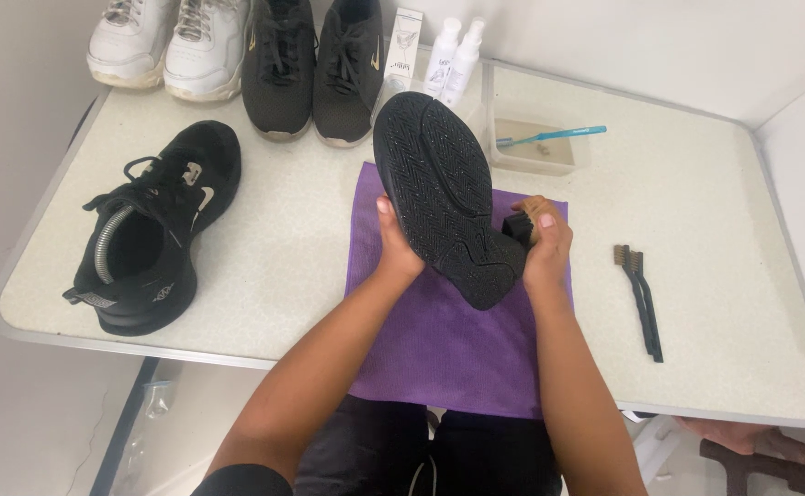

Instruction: Brushing the sole of a black shoe with a wooden brush on a service counter

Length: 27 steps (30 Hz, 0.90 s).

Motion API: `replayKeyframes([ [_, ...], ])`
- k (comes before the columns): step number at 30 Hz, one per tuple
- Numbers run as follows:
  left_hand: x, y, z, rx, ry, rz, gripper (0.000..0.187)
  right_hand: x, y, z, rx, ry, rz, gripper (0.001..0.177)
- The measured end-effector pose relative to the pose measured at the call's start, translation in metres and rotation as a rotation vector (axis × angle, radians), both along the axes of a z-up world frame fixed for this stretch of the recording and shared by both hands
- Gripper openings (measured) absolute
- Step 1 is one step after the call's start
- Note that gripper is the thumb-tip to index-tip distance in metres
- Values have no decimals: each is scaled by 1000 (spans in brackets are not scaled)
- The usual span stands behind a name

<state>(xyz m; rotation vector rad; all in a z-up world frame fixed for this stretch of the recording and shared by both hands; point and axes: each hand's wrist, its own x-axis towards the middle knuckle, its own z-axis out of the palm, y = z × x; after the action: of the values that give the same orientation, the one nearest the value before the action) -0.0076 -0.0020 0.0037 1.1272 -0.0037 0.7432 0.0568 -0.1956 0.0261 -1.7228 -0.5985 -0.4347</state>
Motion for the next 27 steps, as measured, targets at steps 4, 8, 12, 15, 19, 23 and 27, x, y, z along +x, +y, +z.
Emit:
replayKeyframes([
  [4,0,0,-3,-13,0,-9,61,-5,2,6,-31,17,-27,51],
  [8,7,2,-13,-52,-28,-8,57,-5,0,5,-59,47,-37,52],
  [12,16,2,-26,-73,-48,-13,55,-6,0,8,-47,55,-28,50],
  [15,12,-3,-12,-155,-76,-45,51,-12,6,15,-40,56,-26,50],
  [19,2,5,13,-28,-98,-9,59,-16,7,15,-45,69,-51,54],
  [23,-10,4,50,-65,-150,12,54,-15,9,14,-51,126,-49,51],
  [27,-24,12,74,7,-201,27,55,-6,11,4,68,240,-42,50],
])
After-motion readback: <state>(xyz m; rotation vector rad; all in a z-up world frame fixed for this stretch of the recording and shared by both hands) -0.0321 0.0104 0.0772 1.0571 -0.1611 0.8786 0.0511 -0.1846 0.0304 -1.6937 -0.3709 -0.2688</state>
